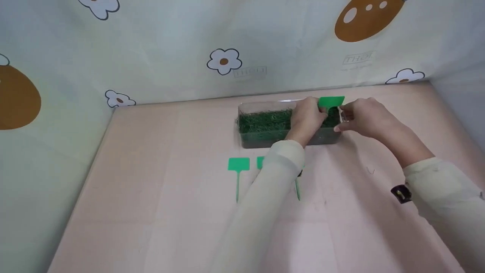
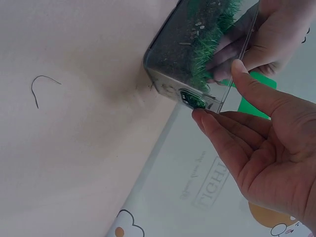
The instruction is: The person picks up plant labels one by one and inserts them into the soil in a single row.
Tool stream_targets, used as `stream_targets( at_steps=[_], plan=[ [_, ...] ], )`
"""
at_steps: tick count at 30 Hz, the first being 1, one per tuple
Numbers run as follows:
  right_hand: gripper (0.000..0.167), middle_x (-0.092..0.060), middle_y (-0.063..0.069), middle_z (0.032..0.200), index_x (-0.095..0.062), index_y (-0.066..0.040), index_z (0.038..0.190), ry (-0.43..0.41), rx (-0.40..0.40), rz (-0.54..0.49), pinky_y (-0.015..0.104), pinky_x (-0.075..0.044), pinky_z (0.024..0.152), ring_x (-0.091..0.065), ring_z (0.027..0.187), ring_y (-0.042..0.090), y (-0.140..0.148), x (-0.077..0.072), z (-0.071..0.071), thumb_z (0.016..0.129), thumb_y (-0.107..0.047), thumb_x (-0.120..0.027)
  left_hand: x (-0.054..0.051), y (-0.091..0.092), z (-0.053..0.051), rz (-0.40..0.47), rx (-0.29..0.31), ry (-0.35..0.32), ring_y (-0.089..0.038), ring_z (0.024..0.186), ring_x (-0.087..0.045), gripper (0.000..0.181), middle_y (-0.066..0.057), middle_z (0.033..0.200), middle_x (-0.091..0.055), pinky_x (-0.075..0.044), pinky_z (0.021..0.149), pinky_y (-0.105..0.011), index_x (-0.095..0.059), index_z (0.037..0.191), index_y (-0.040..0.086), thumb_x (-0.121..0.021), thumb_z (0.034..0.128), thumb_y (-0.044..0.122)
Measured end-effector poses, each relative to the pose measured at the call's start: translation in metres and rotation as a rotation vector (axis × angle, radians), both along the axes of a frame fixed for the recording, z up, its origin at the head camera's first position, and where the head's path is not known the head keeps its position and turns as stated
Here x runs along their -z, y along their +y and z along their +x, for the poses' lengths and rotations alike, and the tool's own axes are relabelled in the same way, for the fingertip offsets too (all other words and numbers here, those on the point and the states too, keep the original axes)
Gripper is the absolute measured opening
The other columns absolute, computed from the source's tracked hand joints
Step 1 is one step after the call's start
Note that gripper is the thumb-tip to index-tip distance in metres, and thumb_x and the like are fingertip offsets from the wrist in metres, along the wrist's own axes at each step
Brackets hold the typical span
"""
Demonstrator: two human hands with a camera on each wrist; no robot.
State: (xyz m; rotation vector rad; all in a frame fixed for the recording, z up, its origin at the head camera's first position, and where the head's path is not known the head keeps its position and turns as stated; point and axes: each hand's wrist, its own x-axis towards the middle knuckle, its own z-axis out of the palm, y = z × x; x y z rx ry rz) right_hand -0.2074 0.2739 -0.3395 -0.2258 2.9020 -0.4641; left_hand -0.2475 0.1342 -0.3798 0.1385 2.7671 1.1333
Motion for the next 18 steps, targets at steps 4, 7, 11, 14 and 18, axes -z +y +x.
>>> stream_targets(
  at_steps=[4, 7, 11, 14, 18],
  plan=[
    [0.034, -0.068, 0.016, 0.086, -0.069, 0.005, 0.104, -0.002, -0.002, 0.0, 0.037, -0.044, 0.065, -0.054, 0.076, 0.026, -0.0005, -0.002, 0.0009, 0.084, -0.021, -0.08, -0.001, 0.0024, -0.0006, -0.031, -0.016, -0.024, -0.009, 0.062, -0.054, 0.016, 0.005, 0.072, -0.061, -0.046, 0.061, -0.023, -0.065, 0.081, 0.017, -0.067, 0.0967, 0.021],
    [0.037, -0.069, 0.019, 0.09, -0.069, 0.006, 0.107, 0.003, -0.009, -0.009, 0.04, -0.046, 0.068, -0.056, 0.078, 0.028, 0.0002, -0.0028, 0.0012, 0.084, -0.021, -0.081, -0.0011, 0.0038, -0.0014, -0.07, -0.015, -0.033, -0.009, 0.064, -0.056, 0.014, 0.006, 0.075, -0.063, -0.047, 0.062, -0.024, -0.066, 0.084, 0.019, -0.066, 0.0972, 0.023],
    [0.039, -0.07, 0.022, 0.094, -0.069, 0.006, 0.109, 0.012, -0.01, -0.012, 0.045, -0.048, 0.073, -0.059, 0.082, 0.03, 0.001, -0.0026, 0.0015, 0.083, -0.021, -0.081, -0.0005, 0.0052, -0.0024, -0.098, -0.005, -0.037, -0.009, 0.061, -0.054, 0.02, 0.006, 0.073, -0.061, -0.045, 0.059, -0.024, -0.062, 0.08, 0.019, -0.062, 0.0992, 0.025],
    [0.041, -0.071, 0.023, 0.097, -0.068, 0.007, 0.112, -0.001, 0.001, -0.012, 0.045, -0.049, 0.074, -0.059, 0.084, 0.031, -0.0002, -0.0015, 0.0017, 0.084, -0.02, -0.08, -0.0007, 0.0049, -0.0024, -0.097, -0.012, -0.052, -0.01, 0.061, -0.053, 0.02, 0.005, 0.073, -0.061, -0.045, 0.06, -0.024, -0.062, 0.08, 0.017, -0.062, 0.0992, 0.024],
    [0.038, -0.069, 0.02, 0.092, -0.069, 0.006, 0.109, -0.019, 0.015, -0.012, 0.04, -0.047, 0.07, -0.057, 0.082, 0.029, -0.0013, -0.0015, 0.0016, 0.085, -0.021, -0.079, -0.0028, 0.0044, -0.002, -0.102, -0.021, -0.061, -0.008, 0.07, -0.058, 0.007, 0.007, 0.084, -0.068, -0.051, 0.07, -0.025, -0.07, 0.089, 0.018, -0.07, 0.0946, 0.023]
  ],
)
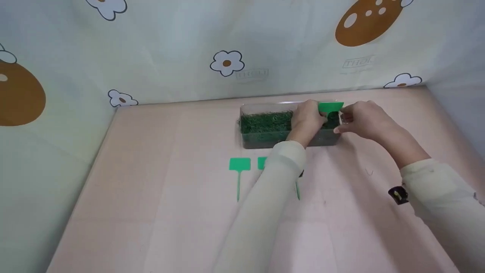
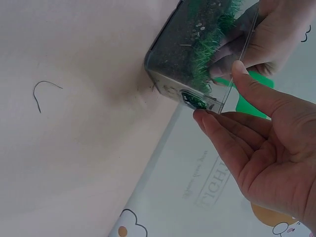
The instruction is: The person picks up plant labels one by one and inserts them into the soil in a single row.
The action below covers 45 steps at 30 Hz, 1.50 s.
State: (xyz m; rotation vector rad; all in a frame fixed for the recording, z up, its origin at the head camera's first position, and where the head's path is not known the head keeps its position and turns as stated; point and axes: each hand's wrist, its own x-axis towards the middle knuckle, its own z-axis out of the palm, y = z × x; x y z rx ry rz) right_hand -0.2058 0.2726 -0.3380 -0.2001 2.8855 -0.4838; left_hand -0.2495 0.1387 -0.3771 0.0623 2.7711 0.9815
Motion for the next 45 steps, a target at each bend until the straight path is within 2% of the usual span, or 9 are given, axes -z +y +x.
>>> stream_targets(
  at_steps=[5, 10, 14, 19, 24, 32, 39, 45],
  plan=[
    [0.034, -0.068, 0.017, 0.087, -0.069, 0.006, 0.105, 0.0, 0.005, -0.003, 0.036, -0.044, 0.066, -0.054, 0.078, 0.027, 0.001, 0.001, 0.0, 0.085, -0.02, -0.079, -0.003, -0.001, 0.0, 0.012, 0.02, 0.016, -0.007, 0.078, -0.061, 0.007, 0.008, 0.093, -0.071, -0.054, 0.08, -0.026, -0.073, 0.096, 0.019, -0.075, 0.0901, 0.022],
    [0.04, -0.07, 0.021, 0.093, -0.068, 0.008, 0.111, -0.005, 0.005, -0.007, 0.039, -0.047, 0.069, -0.056, 0.08, 0.028, 0.002, 0.001, 0.0, 0.085, -0.02, -0.079, -0.007, -0.007, 0.001, 0.018, 0.035, 0.014, -0.006, 0.078, -0.061, 0.011, 0.008, 0.092, -0.07, -0.053, 0.077, -0.024, -0.073, 0.099, 0.02, -0.076, 0.0892, 0.024],
    [0.042, -0.07, 0.022, 0.094, -0.068, 0.009, 0.113, -0.015, 0.008, -0.019, 0.039, -0.047, 0.068, -0.055, 0.08, 0.029, 0.002, 0.002, -0.001, 0.086, -0.021, -0.079, -0.011, -0.015, 0.003, 0.042, 0.059, -0.005, -0.006, 0.083, -0.062, 0.019, 0.007, 0.099, -0.07, -0.053, 0.076, -0.023, -0.072, 0.106, 0.019, -0.077, 0.0884, 0.023],
    [0.04, -0.069, 0.021, 0.09, -0.068, 0.008, 0.109, -0.013, 0.0, -0.024, 0.037, -0.045, 0.066, -0.054, 0.078, 0.028, 0.003, 0.001, -0.001, 0.086, -0.022, -0.079, -0.016, -0.027, 0.005, 0.12, 0.079, -0.026, -0.007, 0.094, -0.064, 0.027, 0.007, 0.11, -0.069, -0.053, 0.079, -0.022, -0.069, 0.114, 0.019, -0.077, 0.0883, 0.02],
    [0.038, -0.068, 0.02, 0.088, -0.068, 0.008, 0.106, -0.006, -0.013, -0.008, 0.035, -0.043, 0.063, -0.054, 0.076, 0.027, 0.004, 0.0, -0.001, 0.086, -0.023, -0.079, -0.019, -0.042, 0.005, 0.214, 0.08, -0.043, -0.009, 0.1, -0.065, 0.023, 0.007, 0.111, -0.07, -0.053, 0.082, -0.023, -0.07, 0.11, 0.021, -0.077, 0.0885, 0.018],
    [0.043, -0.069, 0.023, 0.096, -0.067, 0.009, 0.112, -0.008, -0.022, -0.021, 0.037, -0.046, 0.065, -0.055, 0.08, 0.029, 0.004, 0.0, -0.002, 0.086, -0.023, -0.079, -0.023, -0.064, 0.004, 0.311, 0.119, -0.046, -0.012, 0.105, -0.065, 0.022, 0.002, 0.115, -0.07, -0.054, 0.082, -0.022, -0.069, 0.11, 0.015, -0.076, 0.0894, 0.015],
    [0.047, -0.069, 0.027, 0.101, -0.065, 0.01, 0.117, -0.026, -0.01, -0.033, 0.041, -0.049, 0.068, -0.056, 0.081, 0.031, 0.004, 0.001, -0.003, 0.087, -0.024, -0.078, -0.035, -0.079, 0.011, 0.413, 0.174, -0.052, -0.013, 0.111, -0.065, 0.025, -0.002, 0.124, -0.068, -0.054, 0.086, -0.023, -0.066, 0.114, 0.014, -0.074, 0.0908, 0.016],
    [0.052, -0.068, 0.032, 0.111, -0.063, 0.012, 0.122, -0.043, -0.005, -0.04, 0.05, -0.054, 0.079, -0.06, 0.088, 0.035, 0.003, 0.002, -0.002, 0.088, -0.024, -0.078, -0.044, -0.088, 0.022, 0.442, 0.21, -0.029, -0.013, 0.111, -0.067, 0.026, 0.0, 0.122, -0.068, -0.054, 0.089, -0.024, -0.065, 0.115, 0.014, -0.074, 0.0908, 0.018]
  ],
)
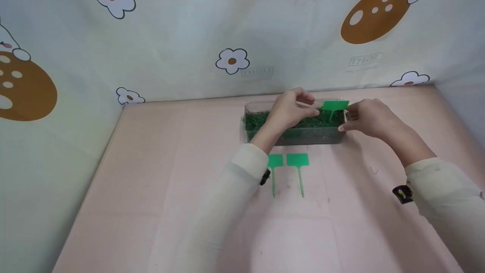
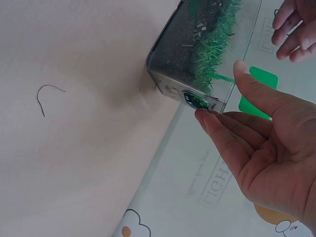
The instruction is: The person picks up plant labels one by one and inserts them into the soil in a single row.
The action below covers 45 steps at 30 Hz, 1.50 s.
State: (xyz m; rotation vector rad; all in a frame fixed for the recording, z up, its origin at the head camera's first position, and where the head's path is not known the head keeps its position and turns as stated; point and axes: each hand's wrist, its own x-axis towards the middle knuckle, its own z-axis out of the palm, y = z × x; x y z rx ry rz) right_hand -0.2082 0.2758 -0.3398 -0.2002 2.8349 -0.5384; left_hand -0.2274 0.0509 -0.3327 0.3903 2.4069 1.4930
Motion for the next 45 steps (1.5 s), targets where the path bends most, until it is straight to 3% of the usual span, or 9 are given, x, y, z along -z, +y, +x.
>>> stream_targets(
  at_steps=[2, 5, 9, 17, 20, 28, 35, 39, 45],
  plan=[
    [0.054, -0.067, 0.033, 0.114, -0.062, 0.013, 0.123, -0.001, 0.003, -0.006, 0.053, -0.054, 0.083, -0.062, 0.091, 0.036, 0.0, 0.0, 0.0, 0.088, -0.024, -0.078, -0.003, -0.002, 0.004, 0.0, 0.011, 0.002, -0.013, 0.111, -0.067, 0.027, -0.001, 0.122, -0.068, -0.054, 0.09, -0.024, -0.066, 0.116, 0.013, -0.075, 0.0907, 0.018],
    [0.047, -0.07, 0.027, 0.103, -0.065, 0.011, 0.117, 0.024, -0.007, 0.004, 0.045, -0.053, 0.074, -0.06, 0.084, 0.032, 0.0, 0.0, 0.001, 0.087, -0.023, -0.078, -0.006, -0.006, 0.01, 0.007, 0.018, -0.007, -0.013, 0.111, -0.067, 0.028, 0.0, 0.122, -0.068, -0.054, 0.09, -0.025, -0.066, 0.116, 0.014, -0.075, 0.0901, 0.019],
    [0.035, -0.068, 0.015, 0.082, -0.068, 0.007, 0.104, 0.064, -0.022, 0.026, 0.035, -0.04, 0.063, -0.053, 0.074, 0.025, 0.0, 0.001, 0.002, 0.085, -0.022, -0.078, -0.006, -0.012, 0.016, 0.022, 0.009, -0.002, -0.014, 0.109, -0.067, 0.029, -0.001, 0.119, -0.069, -0.054, 0.089, -0.027, -0.067, 0.116, 0.012, -0.077, 0.089, 0.019],
    [0.044, -0.07, 0.023, 0.096, -0.066, 0.01, 0.113, 0.041, -0.006, 0.003, 0.043, -0.048, 0.073, -0.057, 0.083, 0.03, -0.002, 0.0, 0.001, 0.085, -0.022, -0.078, 0.0, -0.026, 0.03, 0.019, 0.031, 0.024, -0.015, 0.11, -0.065, 0.031, -0.002, 0.117, -0.071, -0.051, 0.095, -0.028, -0.067, 0.117, 0.011, -0.077, 0.0885, 0.02],
    [0.041, -0.069, 0.02, 0.093, -0.067, 0.008, 0.111, 0.048, 0.002, 0.003, 0.041, -0.045, 0.072, -0.054, 0.082, 0.028, -0.004, 0.0, 0.002, 0.085, -0.021, -0.078, 0.005, -0.031, 0.034, 0.03, 0.041, 0.005, -0.016, 0.109, -0.066, 0.03, -0.004, 0.118, -0.071, -0.054, 0.092, -0.027, -0.067, 0.116, 0.011, -0.077, 0.0886, 0.019],
    [0.05, -0.068, 0.03, 0.11, -0.064, 0.011, 0.12, 0.017, 0.011, -0.002, 0.053, -0.049, 0.083, -0.056, 0.093, 0.036, 0.0, 0.001, 0.003, 0.086, -0.022, -0.078, 0.021, -0.039, 0.045, 0.015, 0.077, -0.058, -0.015, 0.105, -0.067, 0.033, -0.004, 0.117, -0.07, -0.054, 0.09, -0.025, -0.065, 0.119, 0.01, -0.076, 0.0892, 0.019],
    [0.058, -0.065, 0.034, 0.12, -0.059, 0.014, 0.127, -0.002, 0.02, -0.003, 0.059, -0.047, 0.094, -0.059, 0.108, 0.045, 0.002, 0.0, 0.002, 0.087, -0.023, -0.077, 0.033, -0.039, 0.059, -0.126, 0.224, -0.232, -0.019, 0.095, -0.071, 0.034, -0.005, 0.111, -0.073, -0.057, 0.084, -0.031, -0.065, 0.115, 0.011, -0.074, 0.0907, 0.033],
    [0.063, -0.06, 0.036, 0.127, -0.054, 0.014, 0.134, -0.021, 0.024, -0.011, 0.062, -0.045, 0.1, -0.055, 0.121, 0.051, 0.001, -0.001, 0.002, 0.087, -0.023, -0.077, 0.04, -0.037, 0.064, -0.17, 0.258, -0.326, -0.024, 0.096, -0.074, 0.029, -0.011, 0.108, -0.075, -0.058, 0.087, -0.036, -0.063, 0.105, 0.013, -0.074, 0.0907, 0.035],
    [0.063, -0.059, 0.036, 0.128, -0.053, 0.014, 0.134, -0.032, 0.038, -0.025, 0.061, -0.046, 0.098, -0.056, 0.119, 0.05, 0.0, 0.0, 0.003, 0.088, -0.022, -0.077, 0.048, -0.031, 0.069, -0.281, 0.236, -0.294, -0.013, 0.069, -0.064, 0.029, -0.003, 0.082, -0.073, -0.054, 0.071, -0.03, -0.069, 0.093, 0.011, -0.074, 0.0901, 0.039]
  ],
)
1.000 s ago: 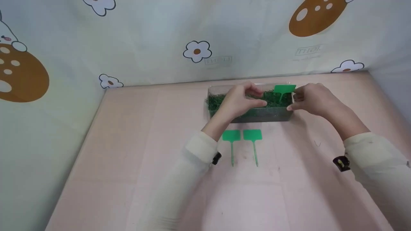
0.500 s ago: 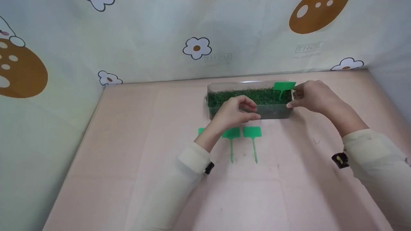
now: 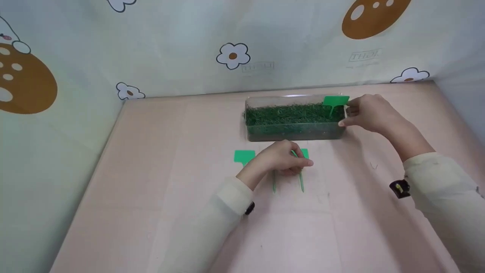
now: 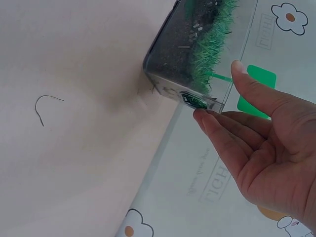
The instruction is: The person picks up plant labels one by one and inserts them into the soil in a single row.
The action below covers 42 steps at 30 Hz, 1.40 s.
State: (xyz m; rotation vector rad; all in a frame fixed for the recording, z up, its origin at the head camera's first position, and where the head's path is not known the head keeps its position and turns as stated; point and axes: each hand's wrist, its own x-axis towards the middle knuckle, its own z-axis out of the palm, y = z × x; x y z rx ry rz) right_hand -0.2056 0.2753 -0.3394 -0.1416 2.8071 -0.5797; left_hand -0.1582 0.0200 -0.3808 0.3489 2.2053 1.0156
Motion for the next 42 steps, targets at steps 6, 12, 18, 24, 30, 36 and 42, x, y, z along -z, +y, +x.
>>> stream_targets(
  at_steps=[6, 12, 18, 24, 30, 36, 42],
  plan=[
    [0.065, -0.059, 0.035, 0.129, -0.052, 0.014, 0.135, 0.0, 0.007, -0.003, 0.062, -0.045, 0.099, -0.056, 0.12, 0.049, 0.0, -0.001, -0.001, 0.088, -0.023, -0.077, 0.008, 0.018, 0.009, -0.372, 0.041, 0.229, -0.012, 0.056, -0.046, 0.039, 0.003, 0.06, -0.05, -0.038, 0.052, -0.026, -0.071, 0.073, 0.012, -0.073, 0.0882, 0.048],
    [0.066, -0.06, 0.035, 0.128, -0.052, 0.015, 0.135, 0.009, 0.001, -0.003, 0.062, -0.045, 0.099, -0.056, 0.12, 0.05, 0.001, -0.001, 0.0, 0.088, -0.024, -0.077, 0.013, 0.046, 0.024, -0.772, 0.183, 0.428, -0.01, 0.072, -0.061, 0.033, 0.0, 0.091, -0.072, -0.054, 0.061, -0.026, -0.075, 0.11, 0.017, -0.068, 0.0925, 0.044],
    [0.065, -0.061, 0.035, 0.126, -0.053, 0.014, 0.134, 0.02, -0.005, -0.003, 0.061, -0.045, 0.099, -0.056, 0.12, 0.049, 0.001, 0.0, 0.0, 0.088, -0.025, -0.076, 0.012, 0.053, 0.029, -0.862, 0.214, 0.49, -0.009, 0.075, -0.06, 0.027, 0.001, 0.101, -0.071, -0.057, 0.068, -0.025, -0.07, 0.122, 0.02, -0.067, 0.0952, 0.025],
    [0.057, -0.064, 0.033, 0.119, -0.059, 0.013, 0.127, 0.037, -0.022, 0.01, 0.059, -0.047, 0.093, -0.058, 0.108, 0.041, 0.001, 0.001, 0.001, 0.088, -0.024, -0.076, 0.013, 0.049, 0.031, -0.854, 0.196, 0.537, -0.008, 0.071, -0.06, 0.022, 0.002, 0.097, -0.072, -0.053, 0.058, -0.023, -0.073, 0.115, 0.019, -0.069, 0.094, 0.021],
    [0.059, -0.063, 0.035, 0.121, -0.056, 0.014, 0.129, 0.031, -0.018, 0.006, 0.06, -0.047, 0.095, -0.058, 0.111, 0.044, 0.001, 0.001, 0.001, 0.088, -0.024, -0.076, 0.015, 0.048, 0.031, -0.843, 0.187, 0.579, -0.008, 0.087, -0.062, 0.022, 0.003, 0.104, -0.069, -0.056, 0.062, -0.025, -0.074, 0.115, 0.021, -0.07, 0.0937, 0.021],
    [0.06, -0.063, 0.035, 0.122, -0.056, 0.014, 0.131, 0.02, -0.007, -0.006, 0.06, -0.047, 0.094, -0.058, 0.109, 0.043, 0.002, 0.001, 0.001, 0.089, -0.024, -0.076, 0.017, 0.048, 0.029, -0.824, 0.183, 0.594, -0.01, 0.093, -0.056, 0.022, 0.002, 0.11, -0.064, -0.057, 0.061, -0.028, -0.074, 0.116, 0.024, -0.068, 0.0948, 0.026],
    [0.059, -0.064, 0.033, 0.12, -0.056, 0.012, 0.131, 0.019, 0.002, -0.015, 0.057, -0.048, 0.091, -0.057, 0.104, 0.04, 0.001, 0.003, 0.001, 0.089, -0.024, -0.076, 0.018, 0.047, 0.026, -0.83, 0.223, 0.574, -0.011, 0.097, -0.057, 0.024, 0.002, 0.116, -0.064, -0.057, 0.066, -0.029, -0.072, 0.119, 0.025, -0.066, 0.0958, 0.027]
  ],
)
